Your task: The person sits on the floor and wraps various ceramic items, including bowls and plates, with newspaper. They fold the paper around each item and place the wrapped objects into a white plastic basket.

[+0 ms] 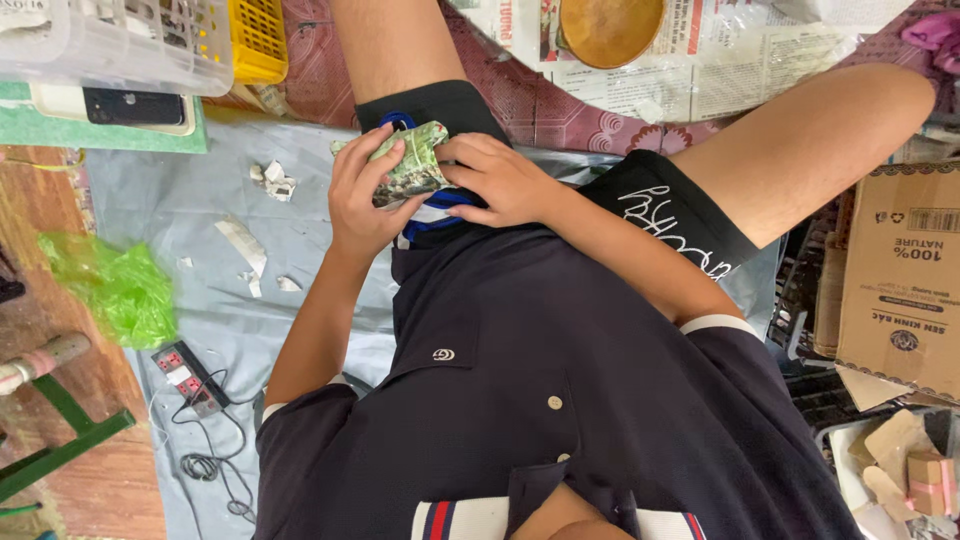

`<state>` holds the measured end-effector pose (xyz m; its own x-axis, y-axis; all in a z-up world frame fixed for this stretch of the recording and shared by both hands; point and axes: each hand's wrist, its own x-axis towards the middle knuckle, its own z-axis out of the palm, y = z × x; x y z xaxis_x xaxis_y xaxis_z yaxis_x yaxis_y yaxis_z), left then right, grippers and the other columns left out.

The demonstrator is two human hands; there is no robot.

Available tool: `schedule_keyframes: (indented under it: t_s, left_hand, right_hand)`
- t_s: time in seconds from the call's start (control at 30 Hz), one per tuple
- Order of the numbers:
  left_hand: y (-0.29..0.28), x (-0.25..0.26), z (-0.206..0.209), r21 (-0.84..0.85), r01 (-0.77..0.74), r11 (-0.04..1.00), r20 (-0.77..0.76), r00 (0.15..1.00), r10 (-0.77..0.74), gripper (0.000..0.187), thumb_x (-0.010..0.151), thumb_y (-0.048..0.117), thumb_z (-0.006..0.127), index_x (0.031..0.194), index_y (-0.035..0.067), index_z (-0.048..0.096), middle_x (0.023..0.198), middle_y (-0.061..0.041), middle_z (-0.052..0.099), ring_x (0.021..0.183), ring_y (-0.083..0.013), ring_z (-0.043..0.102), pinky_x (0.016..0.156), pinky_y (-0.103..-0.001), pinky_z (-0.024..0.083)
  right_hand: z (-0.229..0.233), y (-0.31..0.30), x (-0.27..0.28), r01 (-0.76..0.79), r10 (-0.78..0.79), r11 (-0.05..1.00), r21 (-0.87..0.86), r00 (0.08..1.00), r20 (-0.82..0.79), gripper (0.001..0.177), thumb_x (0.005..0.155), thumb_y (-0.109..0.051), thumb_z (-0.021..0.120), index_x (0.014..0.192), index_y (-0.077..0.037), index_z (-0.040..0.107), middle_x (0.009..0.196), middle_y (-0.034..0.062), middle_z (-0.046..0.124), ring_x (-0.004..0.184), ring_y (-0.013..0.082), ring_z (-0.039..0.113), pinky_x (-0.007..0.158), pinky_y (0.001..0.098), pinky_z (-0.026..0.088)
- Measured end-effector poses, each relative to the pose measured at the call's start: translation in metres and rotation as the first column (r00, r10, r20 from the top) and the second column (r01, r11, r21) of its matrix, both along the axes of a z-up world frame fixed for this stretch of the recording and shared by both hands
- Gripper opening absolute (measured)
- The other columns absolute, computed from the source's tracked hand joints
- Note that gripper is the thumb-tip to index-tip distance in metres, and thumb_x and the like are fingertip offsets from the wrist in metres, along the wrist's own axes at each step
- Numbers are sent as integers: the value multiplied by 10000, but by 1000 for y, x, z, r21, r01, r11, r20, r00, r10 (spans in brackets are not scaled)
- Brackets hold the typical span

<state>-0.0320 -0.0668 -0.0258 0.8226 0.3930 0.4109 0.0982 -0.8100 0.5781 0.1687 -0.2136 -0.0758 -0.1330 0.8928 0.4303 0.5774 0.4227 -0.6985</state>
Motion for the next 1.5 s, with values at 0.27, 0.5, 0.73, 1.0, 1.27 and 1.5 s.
schedule_keyframes:
  t_s: [0.27,0.5,0.73,1.0,1.27,1.5]
  left_hand:
    - [-1,0,-1,-27,-4,1000,-15,1000,3,629,752,146,983,1284,35,667,1389,-180,628,1248,-379,616,1012,-433,544]
    - [-1,2,1,12,3,1000,-8,1000,-3,642,733,143,988,1276,34,665,1378,-179,627,1240,-374,617,1031,-460,533]
    - [-2,3,-2,-33,2,999,-17,1000,-2,649,714,132,984,1268,30,661,1376,-192,634,1235,-393,621,1019,-449,535]
    - [2,-1,-11,6,-6,1000,8,1000,6,628,690,75,930,1255,51,658,1342,-194,639,1227,-406,624,1055,-475,517]
    - [-12,17,-9,-40,-19,999,77,997,22,644,664,137,955,1214,32,637,1317,-190,664,1144,-379,643,1008,-471,513]
    - [-39,71,5,-127,112,986,377,925,-56,566,700,333,914,1092,64,607,1185,-122,704,1090,-309,647,1012,-446,483]
  right_hand:
    - [-8,-1,-7,43,-40,999,-23,994,106,593,853,-372,807,1235,32,601,1350,179,536,1327,350,468,1183,559,291]
    - [-17,1,-6,53,-47,997,-48,992,120,560,885,-390,814,1227,-8,590,1372,148,543,1356,324,467,1212,545,295]
    - [-5,1,-1,232,-207,971,54,933,-296,750,889,-404,856,1420,-59,454,1440,198,476,1397,362,440,1204,494,326]
    - [-2,40,-30,176,-150,983,51,932,-330,772,918,-287,855,1505,-43,416,1441,178,490,1380,362,487,1201,481,387]
    - [-13,32,-30,288,-193,956,49,747,-637,482,880,-175,844,1263,-39,585,1262,133,611,1230,267,600,1103,406,479]
    - [13,-7,-11,410,-161,911,40,443,-882,345,936,-226,747,1187,-46,593,1225,147,627,1141,225,600,1057,374,478]
